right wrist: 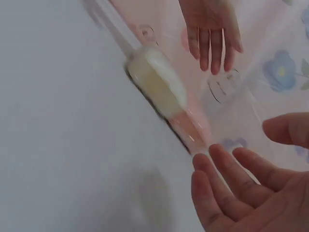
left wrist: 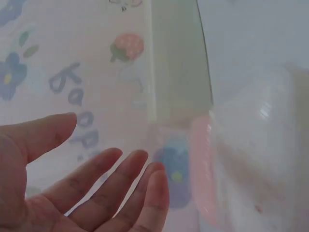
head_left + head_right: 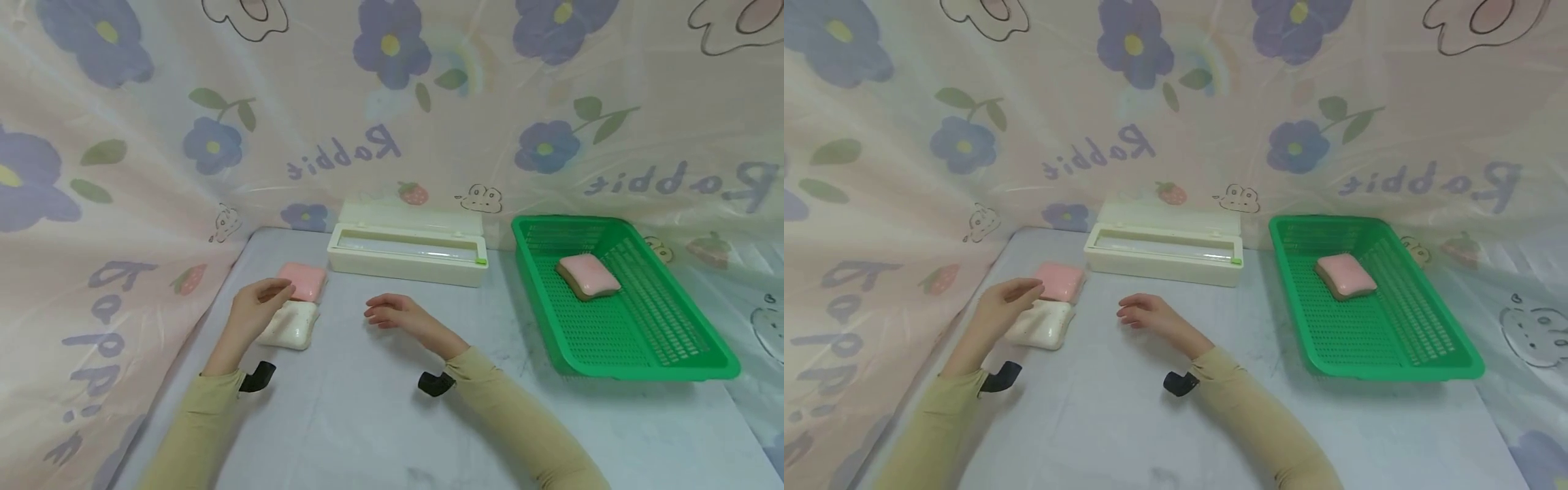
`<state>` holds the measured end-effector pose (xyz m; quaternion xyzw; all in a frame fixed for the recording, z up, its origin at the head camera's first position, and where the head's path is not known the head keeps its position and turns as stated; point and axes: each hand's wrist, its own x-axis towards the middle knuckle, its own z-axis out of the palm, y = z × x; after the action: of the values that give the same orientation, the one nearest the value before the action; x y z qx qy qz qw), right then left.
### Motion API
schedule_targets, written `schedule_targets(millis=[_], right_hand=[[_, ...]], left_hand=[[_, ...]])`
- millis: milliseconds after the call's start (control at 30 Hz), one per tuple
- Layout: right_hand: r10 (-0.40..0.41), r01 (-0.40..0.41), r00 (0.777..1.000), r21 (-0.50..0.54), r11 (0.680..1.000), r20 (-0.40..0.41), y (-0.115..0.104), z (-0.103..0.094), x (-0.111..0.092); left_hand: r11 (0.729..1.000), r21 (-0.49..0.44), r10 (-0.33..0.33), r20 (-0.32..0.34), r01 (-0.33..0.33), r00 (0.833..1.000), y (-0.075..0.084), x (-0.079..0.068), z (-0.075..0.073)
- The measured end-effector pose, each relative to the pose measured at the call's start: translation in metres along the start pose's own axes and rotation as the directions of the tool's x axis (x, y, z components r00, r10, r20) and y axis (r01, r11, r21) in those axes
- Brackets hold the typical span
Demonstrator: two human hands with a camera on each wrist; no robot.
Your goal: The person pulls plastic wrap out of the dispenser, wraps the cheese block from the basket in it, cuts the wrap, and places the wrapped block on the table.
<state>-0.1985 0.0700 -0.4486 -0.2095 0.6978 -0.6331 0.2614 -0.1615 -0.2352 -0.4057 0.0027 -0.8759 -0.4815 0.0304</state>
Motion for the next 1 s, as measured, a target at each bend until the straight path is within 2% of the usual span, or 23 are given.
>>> schedule_targets(millis=[100, 167, 300, 433, 500, 600, 733, 800, 833, 1000], right_hand=[[0.0, -0.009, 0.998, -0.138, 0.99, -0.067, -0.017, -0.031, -0.009], [-0.023, -0.006, 0.993, -0.242, 0.97, -0.118, -0.03, -0.052, -0.016], [-0.074, -0.014, 0.976, -0.393, 0.919, -0.207, -0.053, -0.088, -0.029], [-0.105, -0.024, 0.968, -0.5, 0.866, -0.229, -0.067, -0.118, -0.041], [-0.114, -0.032, 0.968, -0.561, 0.827, -0.223, -0.07, -0.132, -0.046], [-0.128, -0.046, 0.969, -0.664, 0.746, -0.211, -0.071, -0.149, -0.049], [-0.142, -0.072, 0.966, -0.75, 0.658, -0.217, -0.068, -0.166, -0.049], [-0.146, -0.078, 0.965, -0.77, 0.634, -0.218, -0.062, -0.172, -0.047], [-0.148, -0.08, 0.964, -0.778, 0.623, -0.219, -0.059, -0.175, -0.045], [-0.144, -0.108, 0.962, -0.809, 0.578, -0.232, -0.048, -0.183, -0.036]], left_hand=[[0.998, -0.052, 0.039, 0.081, -0.035, 0.996, 0.016, 0.016, 0.008], [0.996, -0.049, 0.081, 0.113, -0.076, 0.99, 0.023, 0.03, 0.014], [0.988, -0.021, 0.155, 0.137, -0.154, 0.978, 0.034, 0.056, 0.023], [0.984, -0.037, 0.179, 0.165, -0.175, 0.97, 0.042, 0.072, 0.029], [0.982, -0.046, 0.189, 0.181, -0.184, 0.965, 0.047, 0.078, 0.033], [0.974, -0.054, 0.226, 0.21, -0.219, 0.951, 0.056, 0.084, 0.037], [0.954, -0.035, 0.296, 0.256, -0.297, 0.92, 0.06, 0.099, 0.044], [0.95, -0.015, 0.302, 0.285, -0.311, 0.91, 0.06, 0.107, 0.046], [0.945, -0.001, 0.312, 0.299, -0.326, 0.902, 0.055, 0.114, 0.049], [0.939, 0.081, 0.28, 0.387, -0.335, 0.878, 0.051, 0.129, 0.054]])
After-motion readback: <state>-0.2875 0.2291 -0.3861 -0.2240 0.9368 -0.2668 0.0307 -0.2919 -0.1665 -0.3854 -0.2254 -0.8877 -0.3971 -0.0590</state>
